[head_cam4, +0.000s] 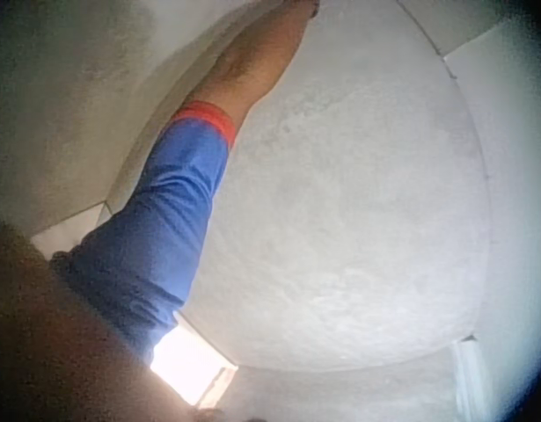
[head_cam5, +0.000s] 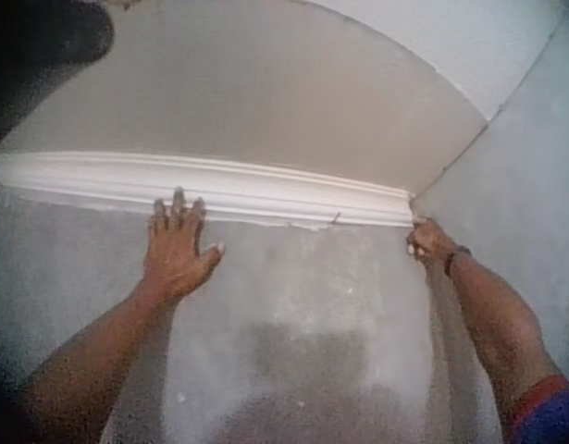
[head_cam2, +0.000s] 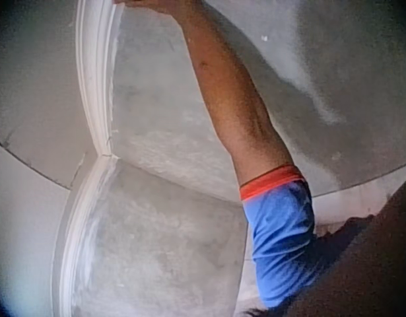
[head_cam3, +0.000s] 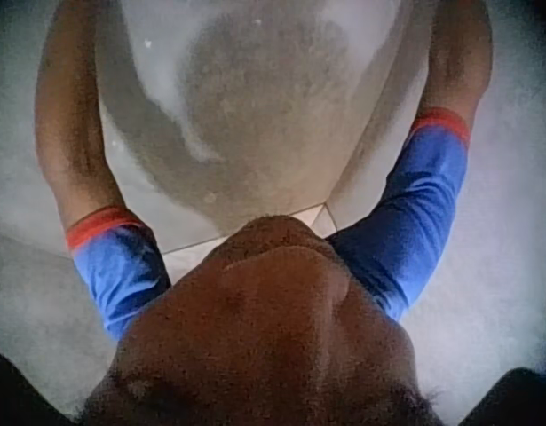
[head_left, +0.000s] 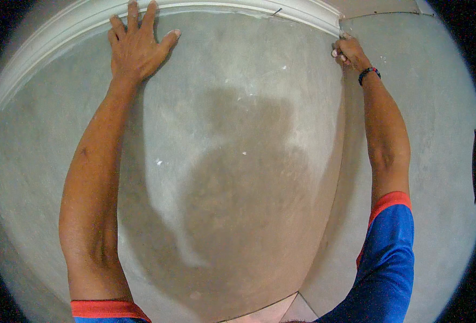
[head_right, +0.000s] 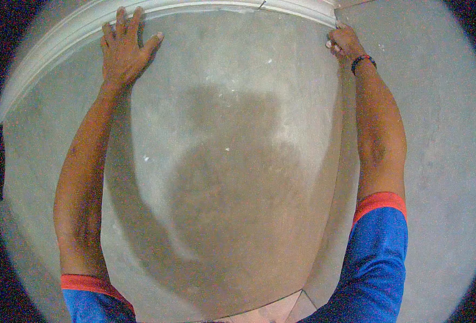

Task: The person positions a piece of crown molding against the ceiling corner and applies a white sealant or adhesive along the joint by hand.

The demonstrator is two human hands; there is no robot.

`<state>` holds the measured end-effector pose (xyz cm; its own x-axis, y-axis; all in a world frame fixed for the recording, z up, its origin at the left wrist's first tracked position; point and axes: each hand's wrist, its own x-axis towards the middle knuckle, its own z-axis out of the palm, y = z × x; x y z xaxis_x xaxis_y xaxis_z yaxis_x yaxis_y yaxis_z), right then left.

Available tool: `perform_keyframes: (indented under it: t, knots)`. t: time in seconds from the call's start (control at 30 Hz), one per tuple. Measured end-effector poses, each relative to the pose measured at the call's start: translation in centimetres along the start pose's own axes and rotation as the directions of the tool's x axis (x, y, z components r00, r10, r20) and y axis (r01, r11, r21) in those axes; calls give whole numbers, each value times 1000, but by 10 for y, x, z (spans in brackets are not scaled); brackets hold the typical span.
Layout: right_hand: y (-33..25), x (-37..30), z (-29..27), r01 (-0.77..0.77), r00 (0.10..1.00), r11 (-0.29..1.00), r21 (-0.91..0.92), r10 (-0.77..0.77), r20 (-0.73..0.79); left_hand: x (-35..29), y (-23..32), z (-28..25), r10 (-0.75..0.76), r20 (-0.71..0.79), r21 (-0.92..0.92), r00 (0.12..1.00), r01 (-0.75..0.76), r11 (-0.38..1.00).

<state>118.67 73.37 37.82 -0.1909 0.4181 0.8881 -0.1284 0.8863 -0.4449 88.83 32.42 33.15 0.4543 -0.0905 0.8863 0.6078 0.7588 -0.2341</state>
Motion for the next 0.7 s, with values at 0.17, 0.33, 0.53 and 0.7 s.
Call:
perform_keyframes:
  t: [0.17, 0.33, 0.53, 0.7]
  knots:
    - [4, -5, -3, 43, 998, 985, -165, -51, -44, 16, 37, -46, -163, 310, 26, 937, 163, 986]
    - [11, -2, 6, 102, 980, 947, -306, -148, -130, 19, 38, -64, -255, 469, 44, 845, 266, 963]
    - [19, 8, -10, 117, 965, 986, -118, -141, -220, 22, 39, -64, -241, 463, 1, 853, 271, 963]
    - [1, -4, 17, 90, 983, 990, 109, -71, -168, 18, 37, -65, -239, 458, -5, 856, 272, 962]
